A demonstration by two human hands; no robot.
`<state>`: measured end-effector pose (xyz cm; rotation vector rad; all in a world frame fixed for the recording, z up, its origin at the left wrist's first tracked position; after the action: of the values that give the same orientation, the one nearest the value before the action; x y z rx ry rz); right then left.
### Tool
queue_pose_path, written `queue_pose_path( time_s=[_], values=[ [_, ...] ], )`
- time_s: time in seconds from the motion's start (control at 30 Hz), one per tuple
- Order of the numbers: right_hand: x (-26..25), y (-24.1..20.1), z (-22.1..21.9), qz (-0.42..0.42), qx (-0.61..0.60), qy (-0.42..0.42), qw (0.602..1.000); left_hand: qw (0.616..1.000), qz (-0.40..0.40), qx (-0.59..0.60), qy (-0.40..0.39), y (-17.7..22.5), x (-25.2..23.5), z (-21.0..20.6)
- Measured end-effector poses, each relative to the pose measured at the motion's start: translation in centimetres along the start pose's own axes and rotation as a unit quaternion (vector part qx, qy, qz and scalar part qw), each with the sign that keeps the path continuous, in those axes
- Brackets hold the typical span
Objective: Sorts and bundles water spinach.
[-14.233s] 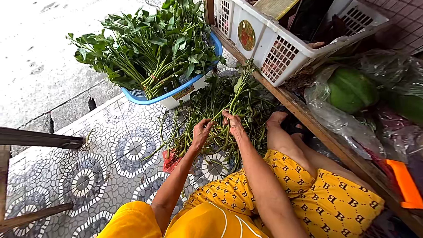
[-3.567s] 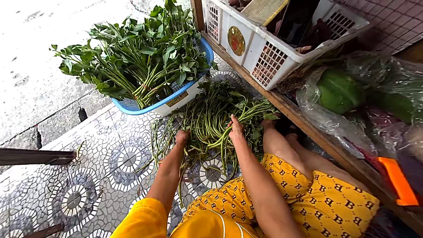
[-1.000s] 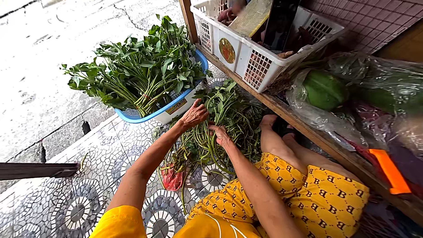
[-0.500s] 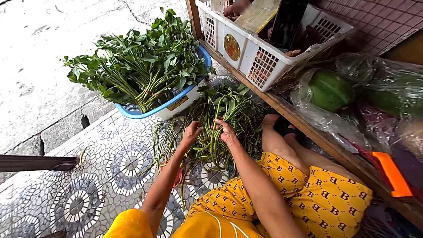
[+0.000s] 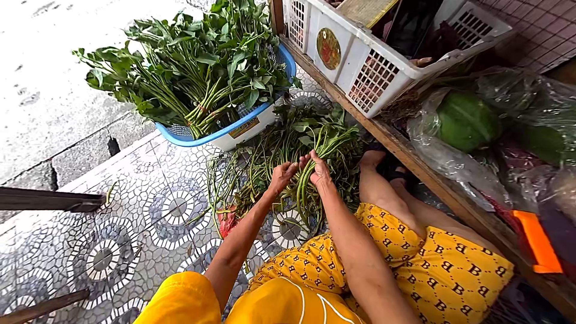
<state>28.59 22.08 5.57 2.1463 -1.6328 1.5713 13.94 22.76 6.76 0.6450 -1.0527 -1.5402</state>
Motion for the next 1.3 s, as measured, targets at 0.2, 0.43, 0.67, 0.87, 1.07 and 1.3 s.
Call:
queue_pose_path(
  time_s=[0.2,0.43,0.67,0.87,1.07,1.3],
  values=[
    [-0.1,-2.0,2.9,0.037,-0.061,0.129,0.989,0.962,0.22,-0.154,0.04,-12.0,-2.9,2.6],
    [-0.6,-0.7,1.1,0.013,0.002,0.094,0.995,0.963,0.223,-0.149,-0.013,-12.5,-4.5,2.7],
    [0.0,-1.1,1.7,0.011,0.008,0.112,0.994,0.964,0.241,-0.091,0.066,-14.7,-4.8,3.6],
    [-0.9,-0.3,1.4,-0.002,-0.015,0.104,0.994,0.97,0.22,0.069,0.082,-13.9,-5.7,3.9],
    [-0.4,-0.5,0.9,-0.002,-0.012,0.096,0.995,0.988,0.141,-0.034,0.055,-2.7,-6.8,12.9],
    [-0.1,-0.7,1.2,0.011,0.018,0.116,0.993,0.981,0.126,-0.138,-0.057,-4.6,0.0,14.5]
  ],
)
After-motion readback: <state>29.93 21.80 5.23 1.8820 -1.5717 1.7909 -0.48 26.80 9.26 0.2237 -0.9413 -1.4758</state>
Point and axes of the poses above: each hand's wrist, its own x-axis away from the middle knuckle, its own z-axis out of the back of the hand, y = z × x, the point moved 8 cm from there along -x, towards the middle knuckle, and after that the axes turned 8 degrees about -z, right-handed, at the moved point
